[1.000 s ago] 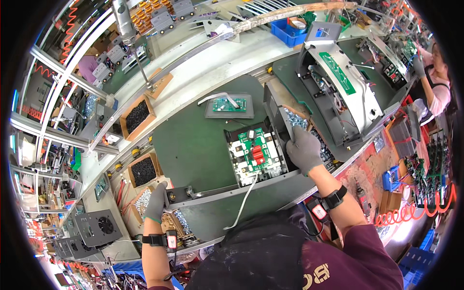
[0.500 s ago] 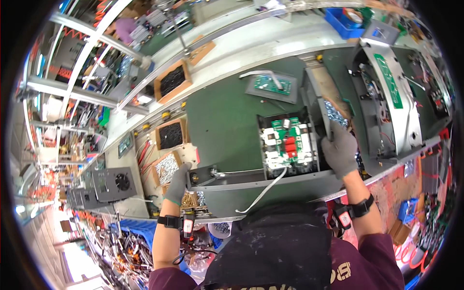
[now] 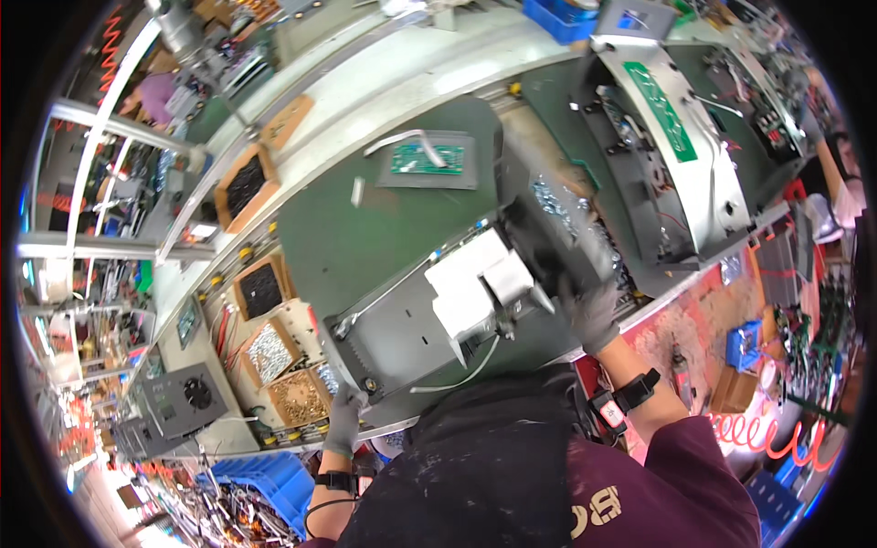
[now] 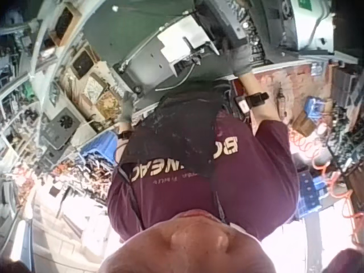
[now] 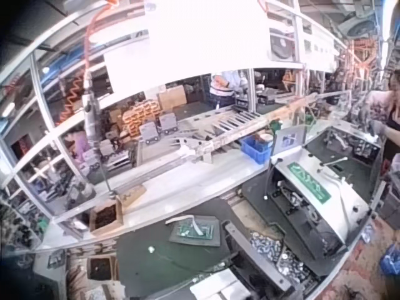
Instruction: Assembling components and screw-fastening the housing of electronic equipment on a factory production line.
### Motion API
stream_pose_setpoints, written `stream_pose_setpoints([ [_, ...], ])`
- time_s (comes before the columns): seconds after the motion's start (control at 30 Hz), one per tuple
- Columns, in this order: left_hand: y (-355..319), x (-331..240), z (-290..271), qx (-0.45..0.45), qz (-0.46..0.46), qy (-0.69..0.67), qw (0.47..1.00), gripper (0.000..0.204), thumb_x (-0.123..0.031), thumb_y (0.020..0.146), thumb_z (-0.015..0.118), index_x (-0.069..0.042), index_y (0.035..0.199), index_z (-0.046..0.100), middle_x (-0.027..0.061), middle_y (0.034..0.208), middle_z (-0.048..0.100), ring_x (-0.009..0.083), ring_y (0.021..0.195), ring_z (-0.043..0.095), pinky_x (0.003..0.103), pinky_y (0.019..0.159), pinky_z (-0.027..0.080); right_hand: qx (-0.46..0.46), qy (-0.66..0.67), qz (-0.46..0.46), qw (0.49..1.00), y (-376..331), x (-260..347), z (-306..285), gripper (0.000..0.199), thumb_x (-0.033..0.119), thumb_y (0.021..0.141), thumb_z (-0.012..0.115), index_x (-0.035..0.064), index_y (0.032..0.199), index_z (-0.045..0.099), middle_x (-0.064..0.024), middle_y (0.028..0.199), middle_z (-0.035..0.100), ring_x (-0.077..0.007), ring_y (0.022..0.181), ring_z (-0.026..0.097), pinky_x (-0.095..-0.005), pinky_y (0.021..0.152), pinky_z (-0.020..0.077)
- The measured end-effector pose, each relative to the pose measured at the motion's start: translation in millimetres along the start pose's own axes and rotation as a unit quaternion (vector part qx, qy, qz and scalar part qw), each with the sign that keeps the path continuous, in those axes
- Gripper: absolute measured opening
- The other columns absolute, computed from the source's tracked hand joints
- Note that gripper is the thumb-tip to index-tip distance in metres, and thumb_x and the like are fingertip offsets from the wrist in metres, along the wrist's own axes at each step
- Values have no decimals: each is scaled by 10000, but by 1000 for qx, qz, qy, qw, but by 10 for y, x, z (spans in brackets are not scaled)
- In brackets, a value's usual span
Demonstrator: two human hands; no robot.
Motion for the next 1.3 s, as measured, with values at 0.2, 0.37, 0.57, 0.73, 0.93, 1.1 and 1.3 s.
stream_pose_setpoints([
  [0.2, -6, 162, -54, 18, -44, 22, 999, 122, -16, 852, 523, -73, 958, 508, -15, 805, 463, 108, 737, 510, 292, 681, 490, 229, -26, -22, 973, -351, -303, 54, 379, 131, 751, 631, 107, 1124, 563, -136, 1050, 591, -345, 896, 601, -441, 770, 496],
  [0.37, -29, 67, -23, 29, -81, 1, 996, 178, -36, 856, 540, -39, 1032, 517, 4, 831, 513, 128, 710, 549, 278, 657, 480, 333, -256, 179, 890, -305, -1551, 701, 276, 123, 783, 592, 120, 1059, 574, -146, 1021, 601, -329, 929, 621, -433, 776, 517],
  [0.57, 271, -72, -418, 52, -54, 258, 963, 361, -189, 858, 586, -26, 1180, 568, 138, 1011, 646, 223, 873, 627, 333, 774, 495, 408, -244, 180, 861, -372, -2079, 1690, 193, 116, 861, 526, 59, 1022, 616, -166, 1033, 634, -263, 863, 658, -372, 687, 540],
  [0.73, 769, -1526, -574, -80, 58, 460, 882, 365, -271, 854, 545, -146, 1194, 592, 132, 1035, 660, 303, 929, 636, 361, 845, 490, 415, -193, 140, 878, -425, -1774, 2292, 199, 116, 863, 524, 57, 1030, 615, -162, 1032, 635, -256, 860, 657, -365, 685, 538],
  [0.93, 1766, -2051, -201, -76, 108, 489, 862, 364, -267, 831, 538, -153, 1173, 590, 135, 1124, 613, 339, 1036, 585, 410, 893, 466, 375, -173, 194, 890, -630, -1807, 2202, 207, 116, 865, 522, 53, 1039, 614, -158, 1029, 637, -249, 857, 655, -356, 683, 535],
  [1.1, 2252, -1964, -34, -47, 122, 553, 823, 381, -284, 785, 642, -103, 1112, 568, 146, 1050, 626, 336, 1024, 584, 431, 869, 462, 265, -227, 329, 878, -1086, -2482, 759, 213, 117, 866, 520, 51, 1047, 613, -155, 1028, 638, -243, 855, 653, -349, 681, 533],
  [1.3, 2390, -1886, -151, -13, 95, 561, 822, 235, -205, 762, 629, -101, 973, 624, 146, 1001, 648, 346, 952, 608, 438, 823, 480, 191, -230, 391, 871, -1544, -2743, -171, 221, 117, 868, 518, 47, 1056, 611, -151, 1026, 639, -236, 852, 651, -341, 678, 530],
])
Point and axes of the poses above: each hand's wrist, its own y-axis towards the middle knuckle, its own z-axis out of the palm, x = y × z, the point moved 10 cm from there along y, towards the middle knuckle
